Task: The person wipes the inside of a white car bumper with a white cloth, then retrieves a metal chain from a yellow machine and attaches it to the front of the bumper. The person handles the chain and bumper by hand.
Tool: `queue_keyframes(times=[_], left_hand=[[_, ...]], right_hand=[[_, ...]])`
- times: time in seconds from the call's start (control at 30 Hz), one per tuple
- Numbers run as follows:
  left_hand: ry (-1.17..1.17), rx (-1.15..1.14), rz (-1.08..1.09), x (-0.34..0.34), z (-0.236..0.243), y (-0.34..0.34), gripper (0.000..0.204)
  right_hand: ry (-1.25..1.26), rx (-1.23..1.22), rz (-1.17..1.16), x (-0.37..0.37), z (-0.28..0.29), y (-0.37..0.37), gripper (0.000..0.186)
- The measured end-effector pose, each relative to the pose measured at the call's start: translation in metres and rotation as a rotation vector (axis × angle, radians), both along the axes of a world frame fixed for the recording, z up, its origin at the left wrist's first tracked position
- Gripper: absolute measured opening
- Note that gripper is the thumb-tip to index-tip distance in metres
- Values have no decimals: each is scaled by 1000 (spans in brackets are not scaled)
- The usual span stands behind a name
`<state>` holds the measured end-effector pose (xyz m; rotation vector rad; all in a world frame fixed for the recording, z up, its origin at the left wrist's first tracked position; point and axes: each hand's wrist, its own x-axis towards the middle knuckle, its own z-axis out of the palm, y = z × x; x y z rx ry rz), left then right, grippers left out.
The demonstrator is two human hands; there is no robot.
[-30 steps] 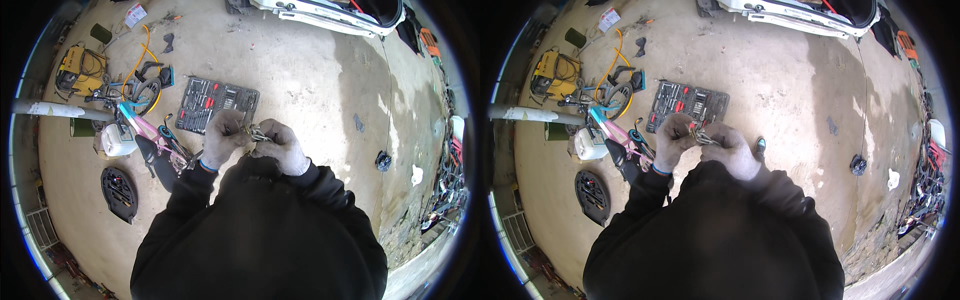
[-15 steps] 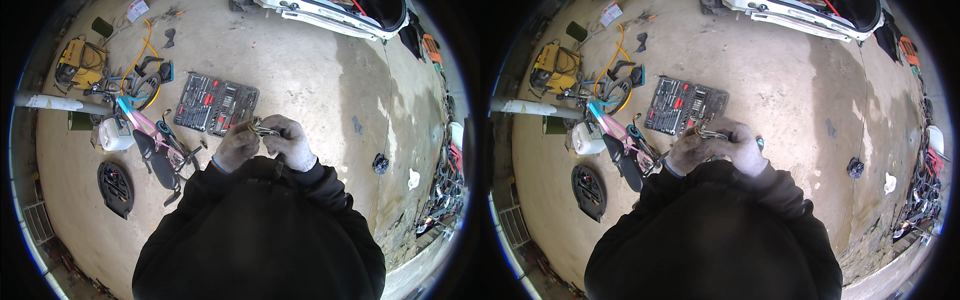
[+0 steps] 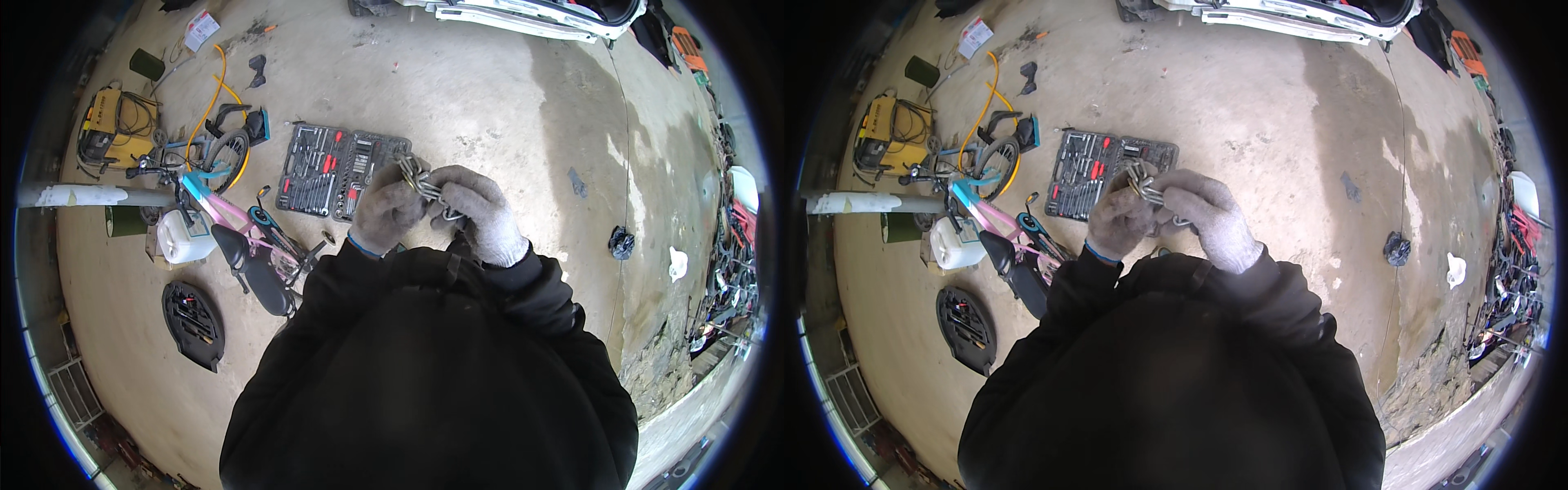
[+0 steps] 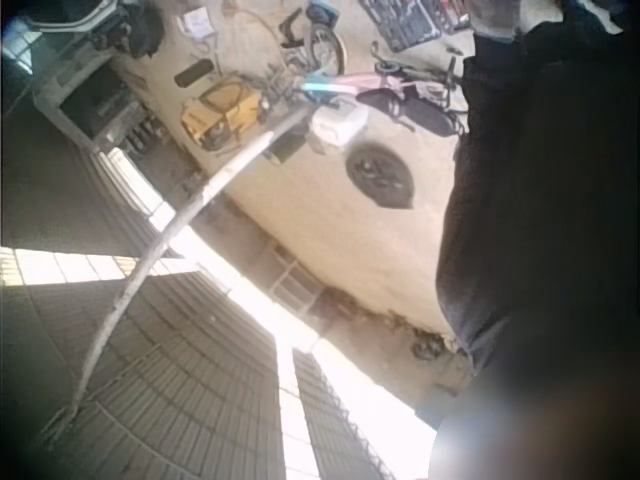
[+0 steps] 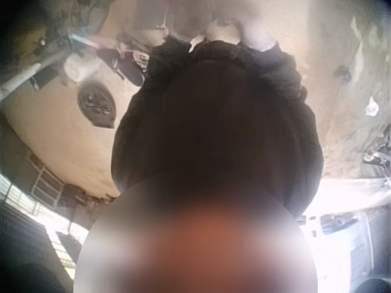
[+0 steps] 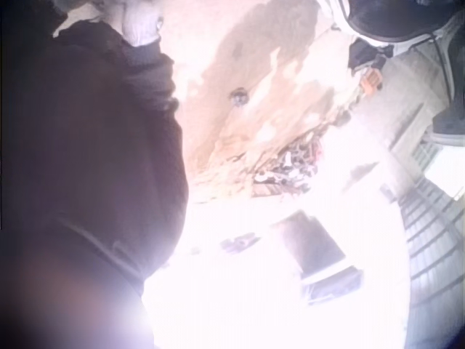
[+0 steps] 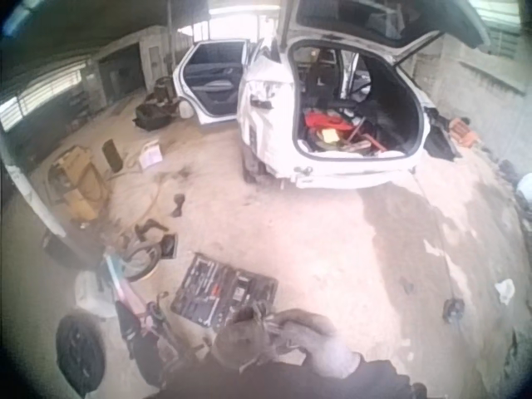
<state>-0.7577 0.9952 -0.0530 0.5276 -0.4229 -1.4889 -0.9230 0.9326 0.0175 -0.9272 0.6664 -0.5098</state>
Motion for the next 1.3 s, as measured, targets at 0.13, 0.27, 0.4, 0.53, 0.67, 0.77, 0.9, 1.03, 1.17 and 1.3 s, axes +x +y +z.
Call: queue_keyframes(times=[0.13,0.27,0.4,0.53,0.67,0.77,0.9,1.03,1.17,1.3], left_hand=[[-45,-163,-19,19,13,-18,35],[-107,-214,40,32,27,-27,32],[-145,-232,77,38,35,-30,33],[-143,-322,48,37,33,-30,42],[17,-278,77,37,28,-28,48],[-24,-356,-40,41,26,-27,55],[-18,-304,-57,44,21,-23,53],[-151,-344,-134,48,18,-21,48],[-407,-323,-147,46,20,-22,48],[-262,-222,-66,36,19,-25,46]], right_hand=[[63,-107,7,-3,14,-6,36],[50,-165,-40,-4,9,-8,32],[63,-362,-312,3,-9,-4,28],[-394,-354,-326,8,-16,-2,19],[-614,90,-26,3,-6,-3,14],[-237,73,25,1,1,-1,35],[-103,-96,132,6,-3,-2,26],[-121,-275,39,10,-13,-4,9],[-74,-529,56,9,-15,-6,14],[51,-452,47,10,-13,-7,11]])
